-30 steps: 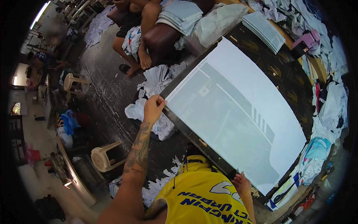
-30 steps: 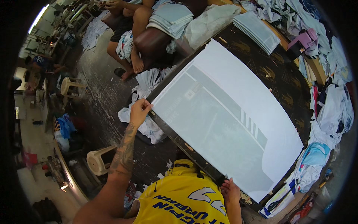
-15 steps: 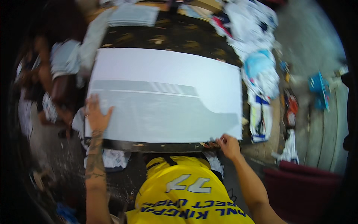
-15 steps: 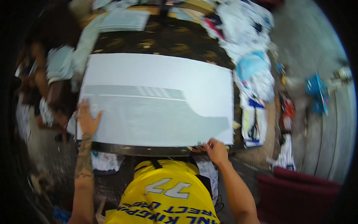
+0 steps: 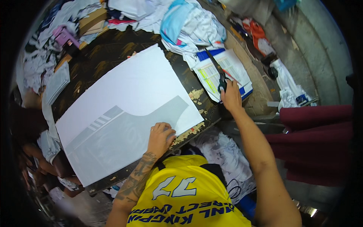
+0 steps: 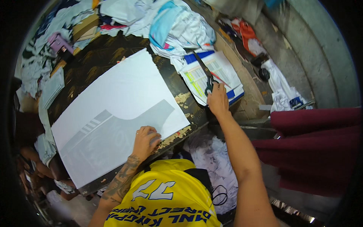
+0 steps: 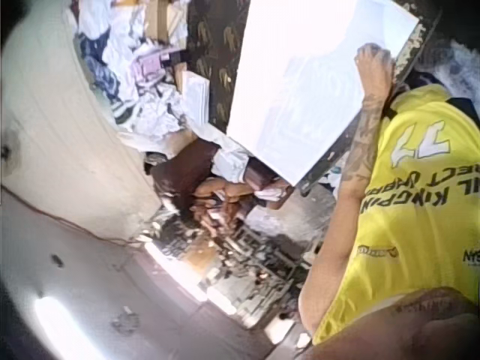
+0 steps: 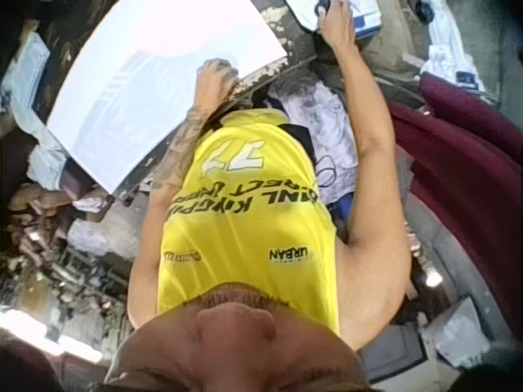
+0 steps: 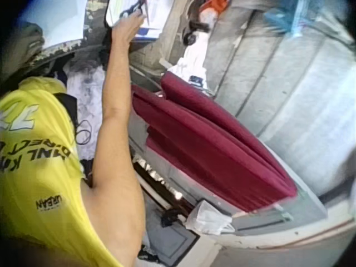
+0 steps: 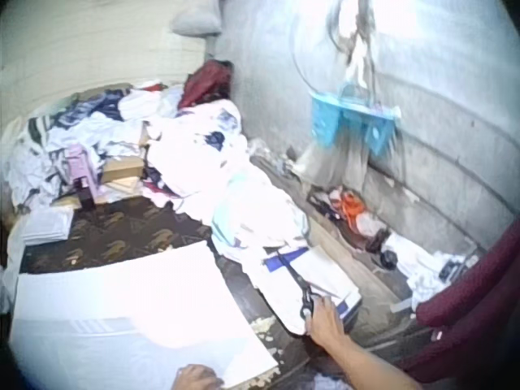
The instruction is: The person lays a white printed fabric sheet on a table, smooths it, and uses scissors to cut along a curved outline. The person repeats the process with another sheet, cutting and setting aside the trimmed pieces.
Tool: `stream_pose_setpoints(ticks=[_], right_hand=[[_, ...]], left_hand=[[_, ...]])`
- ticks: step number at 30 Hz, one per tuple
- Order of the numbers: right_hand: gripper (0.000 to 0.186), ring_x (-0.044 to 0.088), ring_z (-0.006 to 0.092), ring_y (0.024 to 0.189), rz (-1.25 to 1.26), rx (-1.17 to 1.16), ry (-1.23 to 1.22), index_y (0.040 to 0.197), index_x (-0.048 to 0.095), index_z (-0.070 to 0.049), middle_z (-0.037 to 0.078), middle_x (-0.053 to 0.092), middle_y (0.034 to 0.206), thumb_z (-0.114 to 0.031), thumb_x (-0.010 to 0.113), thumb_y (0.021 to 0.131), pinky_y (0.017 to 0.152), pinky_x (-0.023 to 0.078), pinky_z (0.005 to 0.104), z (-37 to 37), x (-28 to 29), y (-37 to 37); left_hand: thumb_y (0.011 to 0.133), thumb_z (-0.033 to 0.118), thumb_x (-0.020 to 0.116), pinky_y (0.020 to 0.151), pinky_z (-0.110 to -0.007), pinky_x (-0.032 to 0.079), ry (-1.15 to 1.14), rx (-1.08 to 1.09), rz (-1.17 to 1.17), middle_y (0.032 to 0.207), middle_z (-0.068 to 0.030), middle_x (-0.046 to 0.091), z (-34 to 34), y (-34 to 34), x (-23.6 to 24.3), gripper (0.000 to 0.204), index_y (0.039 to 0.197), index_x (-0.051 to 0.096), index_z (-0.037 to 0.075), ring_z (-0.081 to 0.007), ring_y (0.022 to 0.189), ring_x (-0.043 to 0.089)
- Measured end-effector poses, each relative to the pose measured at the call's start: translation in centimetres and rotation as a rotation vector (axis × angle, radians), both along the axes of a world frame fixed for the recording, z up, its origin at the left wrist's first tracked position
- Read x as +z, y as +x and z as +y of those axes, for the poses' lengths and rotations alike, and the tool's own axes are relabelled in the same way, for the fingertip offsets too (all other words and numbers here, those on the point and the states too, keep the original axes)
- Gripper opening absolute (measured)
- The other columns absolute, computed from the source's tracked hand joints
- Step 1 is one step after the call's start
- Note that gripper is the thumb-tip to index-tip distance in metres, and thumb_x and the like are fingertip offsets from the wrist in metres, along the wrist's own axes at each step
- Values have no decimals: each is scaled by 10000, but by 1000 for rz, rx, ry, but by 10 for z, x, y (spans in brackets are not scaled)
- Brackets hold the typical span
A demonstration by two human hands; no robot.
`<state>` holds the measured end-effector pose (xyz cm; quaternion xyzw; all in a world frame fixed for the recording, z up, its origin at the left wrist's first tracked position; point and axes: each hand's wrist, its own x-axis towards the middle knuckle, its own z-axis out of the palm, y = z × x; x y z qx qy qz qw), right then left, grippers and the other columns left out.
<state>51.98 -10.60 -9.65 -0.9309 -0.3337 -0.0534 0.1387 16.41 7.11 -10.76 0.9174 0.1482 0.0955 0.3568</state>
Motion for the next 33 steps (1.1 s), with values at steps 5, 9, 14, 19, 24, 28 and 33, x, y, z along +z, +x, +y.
stream_pose_setpoints(ticks=[5,9,14,19,24,28,33], right_hand=[[301,713,454,959,350,38,-78,1054,685,45,271,736,1055,-203,786,918,886,565,519,5,30,53],[336,655,139,814,1074,-48,63,986,706,-8,47,687,854,-308,846,930,713,513,316,-23,46,61],[411,517,64,770,1290,177,197,1015,698,-40,-58,557,802,-313,960,853,658,449,296,-130,58,-52],[439,546,158,898,1539,90,-416,1055,603,-31,73,598,952,-312,902,899,805,504,370,-206,68,-180],[486,553,177,959,1479,109,29,1162,609,-24,108,643,1049,-352,877,924,884,505,399,-152,24,-221],[508,531,182,893,1450,146,251,1056,586,-38,86,590,954,-404,902,899,821,489,384,-112,0,-211],[425,720,205,995,1445,126,58,1094,765,-73,88,764,1032,-410,912,880,906,553,361,-105,10,-199]], left_hand=[[838,188,856,938,-443,453,26,54,127,1094,-68,650,-17,47,12,182,961,760,94,-320,1094,574],[846,215,863,917,-452,450,64,38,129,1033,-80,631,-23,54,12,229,972,707,105,-333,1060,570],[877,224,841,909,-455,430,139,-31,118,1019,-77,622,-25,56,2,205,962,694,109,-324,1054,568],[903,206,811,916,-458,411,138,-68,28,1014,-77,638,-18,56,-2,151,941,715,96,-321,1038,570],[910,232,801,960,-458,377,203,-111,17,1056,-48,659,-13,54,5,134,966,747,122,-298,1084,577],[871,249,848,980,-455,360,203,-165,3,1089,-13,673,-4,46,14,178,992,762,149,-274,1127,567],[869,228,859,1006,-447,354,153,-199,37,1100,-5,680,15,31,21,190,1014,763,149,-269,1147,566]])
